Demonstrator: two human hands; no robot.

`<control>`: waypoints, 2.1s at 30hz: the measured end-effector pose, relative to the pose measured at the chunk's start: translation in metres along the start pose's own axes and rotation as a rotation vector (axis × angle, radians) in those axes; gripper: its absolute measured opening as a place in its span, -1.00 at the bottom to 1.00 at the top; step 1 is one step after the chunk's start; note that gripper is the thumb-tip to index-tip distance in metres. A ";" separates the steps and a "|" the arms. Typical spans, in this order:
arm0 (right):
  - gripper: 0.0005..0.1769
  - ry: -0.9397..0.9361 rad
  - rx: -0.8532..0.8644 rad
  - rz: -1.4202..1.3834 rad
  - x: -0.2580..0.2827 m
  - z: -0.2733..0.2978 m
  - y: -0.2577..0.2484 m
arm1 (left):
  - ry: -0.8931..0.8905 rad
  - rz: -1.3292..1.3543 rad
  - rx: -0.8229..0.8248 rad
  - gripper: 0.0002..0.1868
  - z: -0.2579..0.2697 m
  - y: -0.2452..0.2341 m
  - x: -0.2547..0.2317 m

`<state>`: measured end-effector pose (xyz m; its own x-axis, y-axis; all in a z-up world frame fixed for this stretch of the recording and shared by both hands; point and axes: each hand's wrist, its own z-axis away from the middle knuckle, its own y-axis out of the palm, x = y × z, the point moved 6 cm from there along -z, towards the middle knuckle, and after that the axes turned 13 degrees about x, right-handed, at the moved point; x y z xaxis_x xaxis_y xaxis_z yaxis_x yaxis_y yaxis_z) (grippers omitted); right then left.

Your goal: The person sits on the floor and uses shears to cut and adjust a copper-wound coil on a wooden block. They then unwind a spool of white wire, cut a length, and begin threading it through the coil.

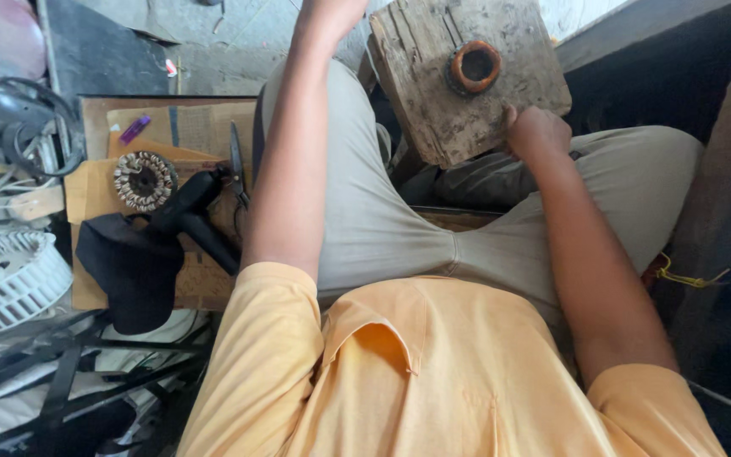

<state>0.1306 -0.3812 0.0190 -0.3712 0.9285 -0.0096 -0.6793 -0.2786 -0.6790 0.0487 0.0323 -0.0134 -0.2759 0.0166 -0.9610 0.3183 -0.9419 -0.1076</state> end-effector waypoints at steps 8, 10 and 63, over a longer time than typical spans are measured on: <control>-0.50 -0.083 -0.198 0.252 0.009 -0.031 0.025 | 0.195 0.445 -0.163 -0.70 0.069 0.007 -0.069; -0.48 -0.073 -0.215 0.229 0.007 -0.031 0.021 | 0.256 0.518 -0.225 -0.68 0.087 0.011 -0.077; -0.54 -0.364 1.197 -0.306 0.084 -0.160 0.197 | -0.433 -0.083 0.073 -0.77 0.041 0.039 -0.057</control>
<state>0.0671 -0.3188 -0.2327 -0.1220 0.9260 0.3572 -0.8389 -0.2886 0.4615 0.0395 -0.0193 0.0472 -0.6571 -0.0344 -0.7531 0.2184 -0.9648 -0.1465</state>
